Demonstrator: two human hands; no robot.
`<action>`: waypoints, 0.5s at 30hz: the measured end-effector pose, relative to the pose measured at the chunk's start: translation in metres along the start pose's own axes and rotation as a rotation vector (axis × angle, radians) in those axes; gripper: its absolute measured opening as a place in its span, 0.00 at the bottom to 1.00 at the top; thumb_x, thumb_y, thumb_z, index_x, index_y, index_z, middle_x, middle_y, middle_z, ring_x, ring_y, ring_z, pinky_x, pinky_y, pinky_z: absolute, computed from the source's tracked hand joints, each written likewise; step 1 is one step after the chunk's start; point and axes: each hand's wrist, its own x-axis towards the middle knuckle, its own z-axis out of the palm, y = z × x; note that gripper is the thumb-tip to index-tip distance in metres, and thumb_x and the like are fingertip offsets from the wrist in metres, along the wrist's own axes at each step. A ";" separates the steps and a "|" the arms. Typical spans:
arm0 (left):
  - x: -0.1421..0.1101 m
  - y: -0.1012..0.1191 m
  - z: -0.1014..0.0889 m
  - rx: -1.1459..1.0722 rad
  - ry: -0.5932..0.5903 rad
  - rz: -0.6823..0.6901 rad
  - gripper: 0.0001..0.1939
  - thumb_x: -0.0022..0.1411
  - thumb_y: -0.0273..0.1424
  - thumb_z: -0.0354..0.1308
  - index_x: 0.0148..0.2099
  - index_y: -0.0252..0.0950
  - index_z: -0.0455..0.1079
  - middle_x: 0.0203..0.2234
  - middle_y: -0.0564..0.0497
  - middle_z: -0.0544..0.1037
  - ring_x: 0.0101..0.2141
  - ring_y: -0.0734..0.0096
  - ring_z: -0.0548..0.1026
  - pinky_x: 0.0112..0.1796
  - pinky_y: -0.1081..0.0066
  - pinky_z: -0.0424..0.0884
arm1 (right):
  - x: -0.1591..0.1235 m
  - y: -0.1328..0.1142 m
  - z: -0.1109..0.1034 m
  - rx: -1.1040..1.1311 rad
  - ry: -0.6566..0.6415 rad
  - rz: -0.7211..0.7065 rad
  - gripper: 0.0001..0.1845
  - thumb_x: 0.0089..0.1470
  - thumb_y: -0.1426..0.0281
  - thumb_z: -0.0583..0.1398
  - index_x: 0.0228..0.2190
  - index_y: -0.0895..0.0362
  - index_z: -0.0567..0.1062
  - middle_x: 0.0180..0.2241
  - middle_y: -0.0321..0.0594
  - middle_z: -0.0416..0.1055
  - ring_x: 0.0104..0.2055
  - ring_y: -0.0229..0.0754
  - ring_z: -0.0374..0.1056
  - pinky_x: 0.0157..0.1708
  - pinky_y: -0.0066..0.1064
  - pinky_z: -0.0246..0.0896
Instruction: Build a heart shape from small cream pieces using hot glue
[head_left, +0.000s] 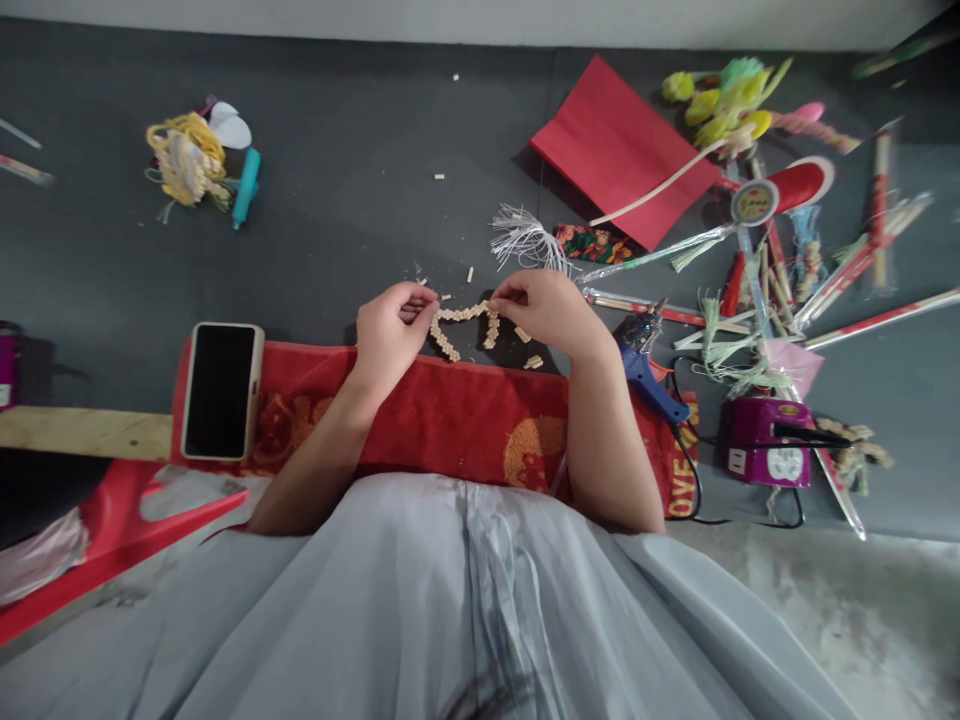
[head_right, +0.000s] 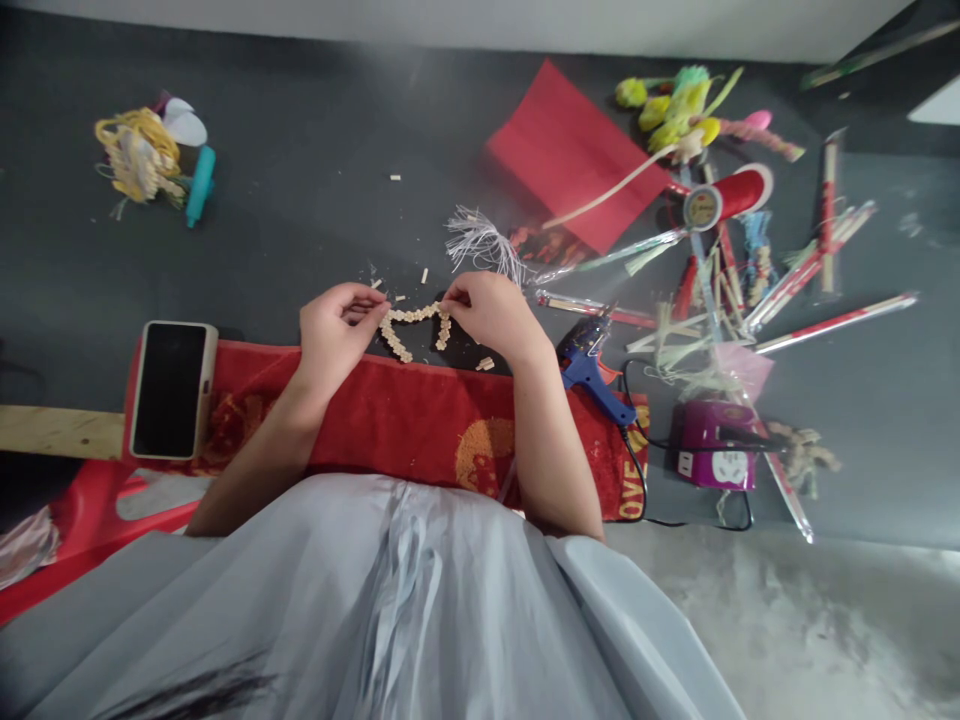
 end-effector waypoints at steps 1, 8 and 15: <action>0.000 0.000 0.000 0.002 0.000 0.002 0.04 0.60 0.23 0.63 0.37 0.36 0.76 0.32 0.53 0.83 0.31 0.78 0.80 0.38 0.78 0.77 | 0.000 0.000 0.000 0.003 -0.004 0.000 0.10 0.56 0.68 0.60 0.34 0.58 0.82 0.32 0.41 0.79 0.31 0.39 0.67 0.33 0.31 0.55; 0.000 -0.001 0.001 0.002 0.002 0.011 0.04 0.60 0.24 0.63 0.37 0.36 0.76 0.31 0.53 0.82 0.31 0.77 0.80 0.38 0.78 0.77 | 0.000 0.000 0.000 0.020 0.004 -0.007 0.09 0.56 0.69 0.60 0.33 0.58 0.81 0.31 0.40 0.78 0.31 0.38 0.67 0.33 0.31 0.55; -0.001 0.000 0.000 0.017 -0.002 0.007 0.04 0.60 0.24 0.62 0.37 0.36 0.76 0.32 0.54 0.83 0.32 0.78 0.80 0.38 0.78 0.76 | 0.000 0.000 0.000 0.022 0.002 -0.014 0.10 0.56 0.69 0.60 0.33 0.58 0.82 0.31 0.41 0.79 0.32 0.39 0.68 0.34 0.31 0.56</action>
